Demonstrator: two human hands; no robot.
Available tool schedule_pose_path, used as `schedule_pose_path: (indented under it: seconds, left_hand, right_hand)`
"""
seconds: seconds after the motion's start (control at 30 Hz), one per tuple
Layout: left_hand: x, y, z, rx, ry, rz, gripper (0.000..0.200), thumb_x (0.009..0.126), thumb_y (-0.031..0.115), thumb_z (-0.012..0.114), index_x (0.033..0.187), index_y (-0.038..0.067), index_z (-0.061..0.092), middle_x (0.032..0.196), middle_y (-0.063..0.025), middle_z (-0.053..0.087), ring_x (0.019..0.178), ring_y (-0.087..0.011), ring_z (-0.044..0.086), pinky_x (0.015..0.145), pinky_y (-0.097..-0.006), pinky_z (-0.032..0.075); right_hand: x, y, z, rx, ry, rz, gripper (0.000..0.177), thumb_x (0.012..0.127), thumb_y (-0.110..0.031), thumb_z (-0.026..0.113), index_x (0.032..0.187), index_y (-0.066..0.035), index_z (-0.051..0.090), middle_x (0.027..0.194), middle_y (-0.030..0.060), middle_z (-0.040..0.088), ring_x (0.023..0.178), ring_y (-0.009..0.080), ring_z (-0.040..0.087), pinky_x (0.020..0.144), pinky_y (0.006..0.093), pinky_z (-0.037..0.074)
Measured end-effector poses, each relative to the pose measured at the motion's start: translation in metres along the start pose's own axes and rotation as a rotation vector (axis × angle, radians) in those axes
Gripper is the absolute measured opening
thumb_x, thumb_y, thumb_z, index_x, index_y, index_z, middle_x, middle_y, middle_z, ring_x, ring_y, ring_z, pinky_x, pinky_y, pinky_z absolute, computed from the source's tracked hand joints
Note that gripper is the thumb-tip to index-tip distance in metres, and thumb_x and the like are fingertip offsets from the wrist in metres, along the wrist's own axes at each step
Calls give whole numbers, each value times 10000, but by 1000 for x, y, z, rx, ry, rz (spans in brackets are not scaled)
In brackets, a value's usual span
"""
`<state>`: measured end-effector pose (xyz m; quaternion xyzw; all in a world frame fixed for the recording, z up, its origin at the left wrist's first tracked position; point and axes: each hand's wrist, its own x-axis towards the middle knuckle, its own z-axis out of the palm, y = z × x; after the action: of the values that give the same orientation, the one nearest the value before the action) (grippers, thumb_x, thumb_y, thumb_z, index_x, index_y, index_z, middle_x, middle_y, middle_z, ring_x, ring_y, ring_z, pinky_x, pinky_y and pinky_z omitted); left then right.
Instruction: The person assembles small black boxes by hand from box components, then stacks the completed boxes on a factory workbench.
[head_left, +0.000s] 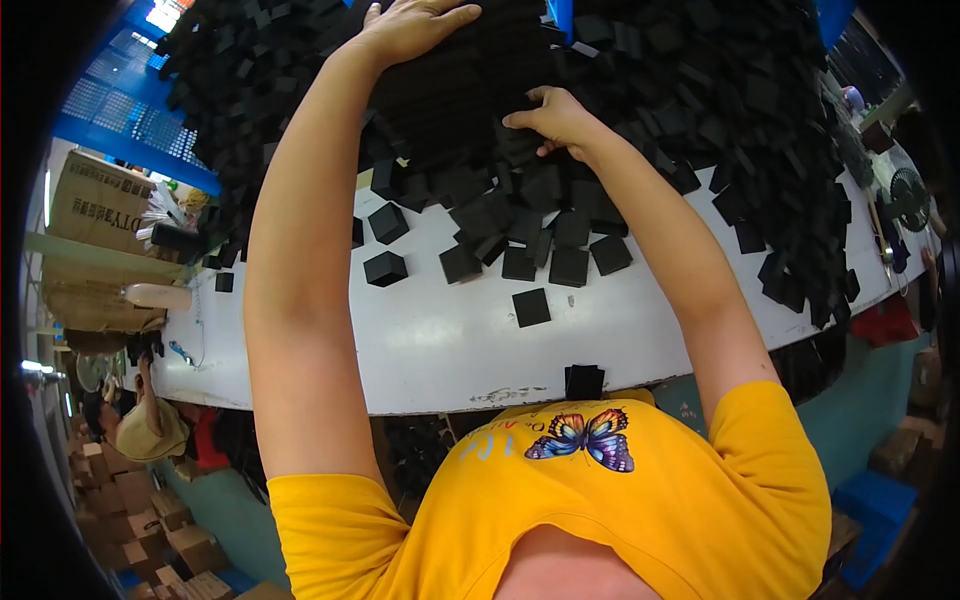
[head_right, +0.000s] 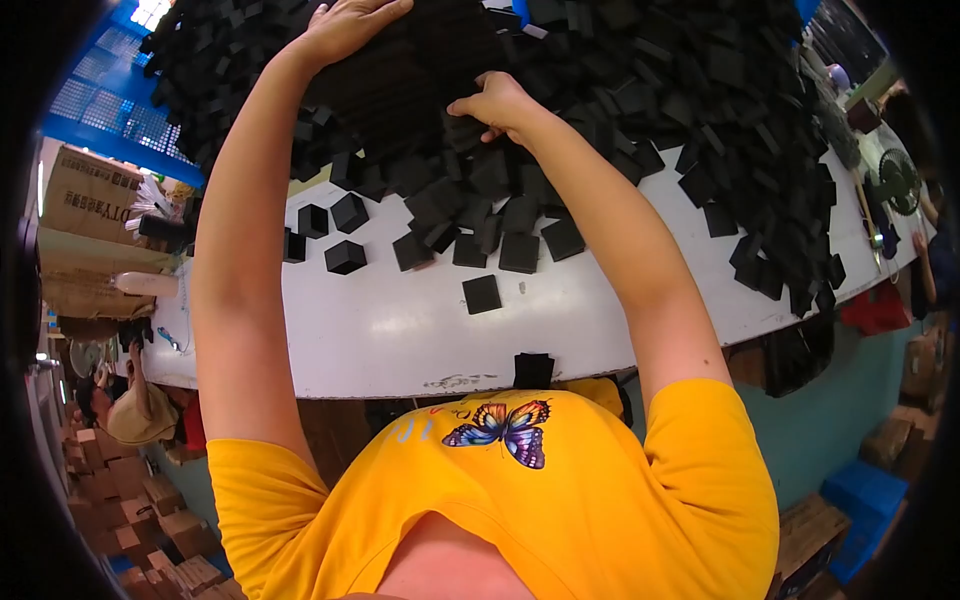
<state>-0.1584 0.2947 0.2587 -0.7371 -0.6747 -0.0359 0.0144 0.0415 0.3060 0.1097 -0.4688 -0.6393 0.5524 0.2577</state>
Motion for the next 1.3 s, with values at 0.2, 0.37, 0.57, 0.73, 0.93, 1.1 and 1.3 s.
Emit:
schedule_pose_path:
  seconds: [0.2, 0.37, 0.57, 0.73, 0.93, 1.1, 1.3]
  left_hand:
    - [-1, -1, 0, -33, 3, 9, 602, 1028, 592, 364, 1578, 351, 333, 1678, -149, 190, 1561, -340, 115, 1203, -649, 66]
    - [-2, 0, -2, -35, 2, 11, 610, 1035, 585, 346, 1585, 323, 320, 1676, -148, 197, 1559, -337, 123, 1205, -644, 67]
    - [-4, -4, -12, -117, 41, 43, 626, 1051, 566, 319, 1597, 262, 299, 1671, -149, 213, 1554, -335, 147, 1210, -633, 80]
    - [-24, -11, -41, -6, 149, 13, 583, 1071, 488, 327, 1589, 220, 316, 1644, -162, 275, 1537, -325, 214, 1177, -694, 123]
    - [-6, -68, 16, -96, 197, 73, 527, 1074, 448, 360, 1518, 182, 458, 1605, -127, 374, 1508, -412, 245, 1214, -574, 211]
    - [-8, -62, 21, 96, 234, 158, 506, 1052, 439, 413, 1490, 199, 497, 1584, -138, 406, 1471, -446, 306, 1211, -490, 264]
    - [-18, -41, 14, -41, 232, -55, 575, 999, 516, 505, 1517, 269, 461, 1573, -259, 364, 1476, -443, 296, 1201, -488, 284]
  right_hand:
    - [10, 35, 7, -426, 270, -428, 427, 766, -97, 747, 1181, -39, 664, 1261, 185, 622, 943, 370, 693, 735, 418, 580]
    - [-20, 39, -2, -550, 355, -637, 409, 767, -145, 729, 1158, -38, 669, 1108, 188, 688, 1028, 341, 683, 832, 417, 566]
    - [-37, 8, -67, -469, 385, -180, 692, 777, -420, 811, 1324, -44, 616, 1302, 225, 621, 1199, 330, 617, 997, 443, 499]
    - [-42, -30, -50, -405, 551, -671, 520, 869, -373, 774, 1245, -30, 668, 1292, 187, 632, 1129, 287, 669, 948, 373, 520]
    - [-5, -89, 22, 276, 105, -233, 928, 814, -611, 756, 1325, 123, 507, 1112, 180, 625, 1064, 269, 645, 792, 394, 586]
    - [26, -83, 53, 398, 270, -237, 692, 788, -370, 842, 1199, 118, 575, 1053, 180, 659, 957, 241, 672, 756, 380, 580]
    - [49, -53, 69, 561, 374, -327, 416, 690, -71, 839, 1029, 79, 650, 930, 152, 691, 818, 228, 692, 741, 338, 553]
